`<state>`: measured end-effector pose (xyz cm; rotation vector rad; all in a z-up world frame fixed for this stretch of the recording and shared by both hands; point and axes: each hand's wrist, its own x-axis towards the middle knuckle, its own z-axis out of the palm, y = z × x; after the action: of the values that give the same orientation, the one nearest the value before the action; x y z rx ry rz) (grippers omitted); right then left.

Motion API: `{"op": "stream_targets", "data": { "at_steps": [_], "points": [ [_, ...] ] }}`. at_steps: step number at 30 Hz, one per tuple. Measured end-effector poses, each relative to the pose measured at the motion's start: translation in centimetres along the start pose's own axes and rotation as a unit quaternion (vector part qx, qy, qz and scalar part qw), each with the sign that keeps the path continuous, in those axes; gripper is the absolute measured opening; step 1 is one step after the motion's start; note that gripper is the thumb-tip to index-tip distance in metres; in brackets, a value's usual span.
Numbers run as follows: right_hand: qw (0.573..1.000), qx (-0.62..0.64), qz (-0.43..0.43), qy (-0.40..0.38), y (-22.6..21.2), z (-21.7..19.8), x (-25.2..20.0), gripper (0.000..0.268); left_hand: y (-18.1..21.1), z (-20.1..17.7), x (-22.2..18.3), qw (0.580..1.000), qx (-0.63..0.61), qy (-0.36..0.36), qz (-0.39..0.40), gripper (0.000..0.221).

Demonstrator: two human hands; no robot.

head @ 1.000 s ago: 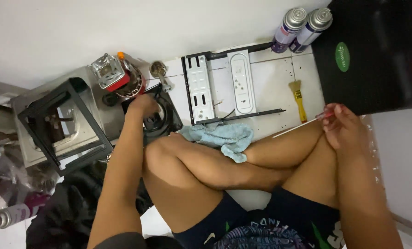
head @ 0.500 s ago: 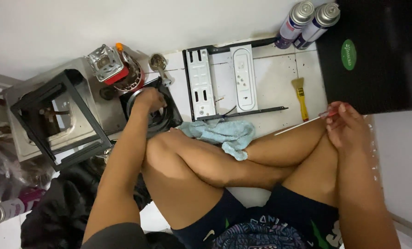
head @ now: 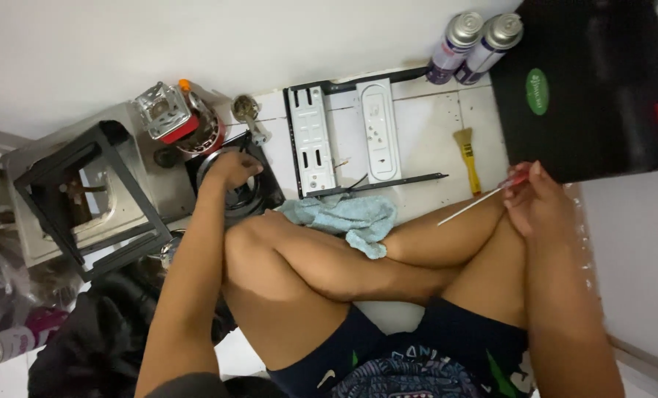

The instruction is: The person is disassembling a metal frame from a portable stove and cleaning the bottom plate using a screwdriver and a cloth.

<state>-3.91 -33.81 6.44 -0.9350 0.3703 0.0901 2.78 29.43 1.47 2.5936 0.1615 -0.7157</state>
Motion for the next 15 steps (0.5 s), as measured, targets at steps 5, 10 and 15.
{"op": "stream_targets", "data": {
  "at_steps": [5,10,15],
  "points": [
    [0.996,0.059,0.007,-0.069,0.6,-1.0,1.3,0.037,7.4,-4.0,-8.7,0.964,-0.244,0.090,0.053,0.036],
    [0.991,-0.109,0.069,0.038,0.4,0.3,1.7,0.044,14.7,1.1,-15.4,0.878,-0.419,0.205,0.105,0.044],
    [0.983,-0.131,0.131,0.000,1.3,-1.4,4.0,0.022,21.5,13.7,-17.0,0.749,-0.652,0.112,0.038,0.056]
  ]
}}
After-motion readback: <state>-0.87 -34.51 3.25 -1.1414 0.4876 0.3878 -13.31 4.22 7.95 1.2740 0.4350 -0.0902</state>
